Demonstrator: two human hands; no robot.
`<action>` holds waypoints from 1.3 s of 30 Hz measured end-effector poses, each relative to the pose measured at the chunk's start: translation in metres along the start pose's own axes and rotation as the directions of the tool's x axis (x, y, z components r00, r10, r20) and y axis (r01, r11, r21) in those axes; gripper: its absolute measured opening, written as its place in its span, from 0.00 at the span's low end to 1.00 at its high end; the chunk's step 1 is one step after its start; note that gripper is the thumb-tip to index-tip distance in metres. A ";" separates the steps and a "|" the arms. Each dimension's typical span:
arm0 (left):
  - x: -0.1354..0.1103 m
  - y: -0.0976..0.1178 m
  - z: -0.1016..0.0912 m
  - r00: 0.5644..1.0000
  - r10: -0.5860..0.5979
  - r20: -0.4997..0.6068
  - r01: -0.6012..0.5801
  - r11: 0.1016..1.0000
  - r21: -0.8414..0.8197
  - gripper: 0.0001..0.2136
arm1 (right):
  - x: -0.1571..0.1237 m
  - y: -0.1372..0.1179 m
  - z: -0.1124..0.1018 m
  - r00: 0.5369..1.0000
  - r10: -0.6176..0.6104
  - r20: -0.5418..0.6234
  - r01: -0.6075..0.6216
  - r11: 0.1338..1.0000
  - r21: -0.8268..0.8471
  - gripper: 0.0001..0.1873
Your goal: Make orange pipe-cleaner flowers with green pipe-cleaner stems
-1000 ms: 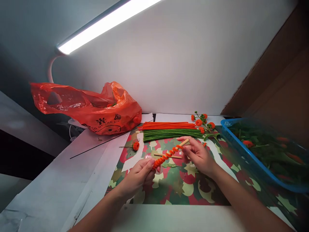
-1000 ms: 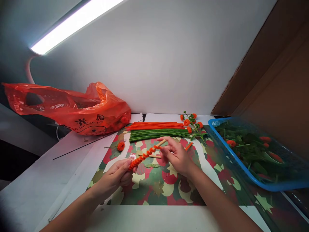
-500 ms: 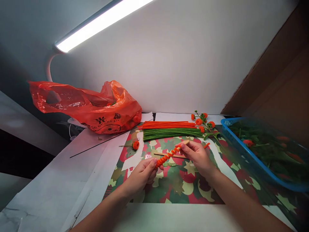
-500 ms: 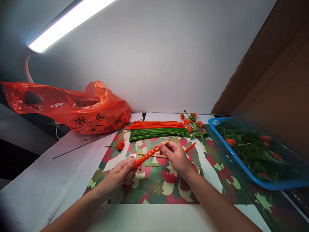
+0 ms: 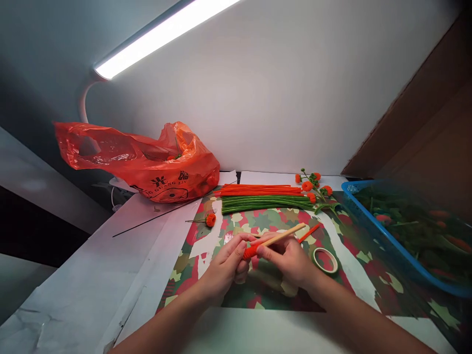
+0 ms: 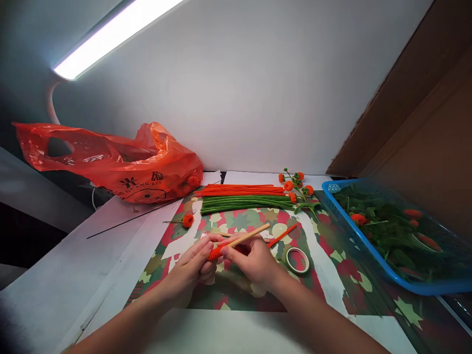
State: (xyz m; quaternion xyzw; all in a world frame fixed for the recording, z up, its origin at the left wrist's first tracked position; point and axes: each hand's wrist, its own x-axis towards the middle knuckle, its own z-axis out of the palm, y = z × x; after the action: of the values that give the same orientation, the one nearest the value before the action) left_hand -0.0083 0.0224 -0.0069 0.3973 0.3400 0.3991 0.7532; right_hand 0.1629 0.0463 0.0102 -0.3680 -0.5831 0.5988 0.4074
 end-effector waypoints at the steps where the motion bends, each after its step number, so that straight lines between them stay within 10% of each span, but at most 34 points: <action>1: 0.000 0.000 0.001 1.000 -0.003 0.013 0.003 1.000 -0.007 0.15 | -0.001 0.002 0.002 1.000 -0.002 0.016 0.002 1.000 -0.003 0.15; 23: -0.001 -0.006 -0.002 0.987 -0.096 0.129 0.090 0.995 0.050 0.19 | -0.007 -0.003 -0.010 0.964 -0.164 0.210 0.203 0.962 -0.183 0.09; 32: -0.006 0.007 0.005 0.966 0.258 -0.005 -0.190 0.725 0.662 0.16 | -0.007 -0.004 -0.012 0.999 0.010 0.032 -0.007 0.994 -0.112 0.13; 39: -0.007 0.004 0.007 0.972 0.233 0.000 -0.183 0.765 0.617 0.16 | -0.008 0.005 -0.008 0.998 -0.054 0.042 0.061 0.983 -0.175 0.10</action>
State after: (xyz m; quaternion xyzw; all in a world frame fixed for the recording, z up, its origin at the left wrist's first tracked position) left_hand -0.0072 0.0159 0.0008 0.6396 0.4334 0.3631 0.5209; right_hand 0.1734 0.0426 0.0043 -0.3744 -0.6515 0.5397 0.3796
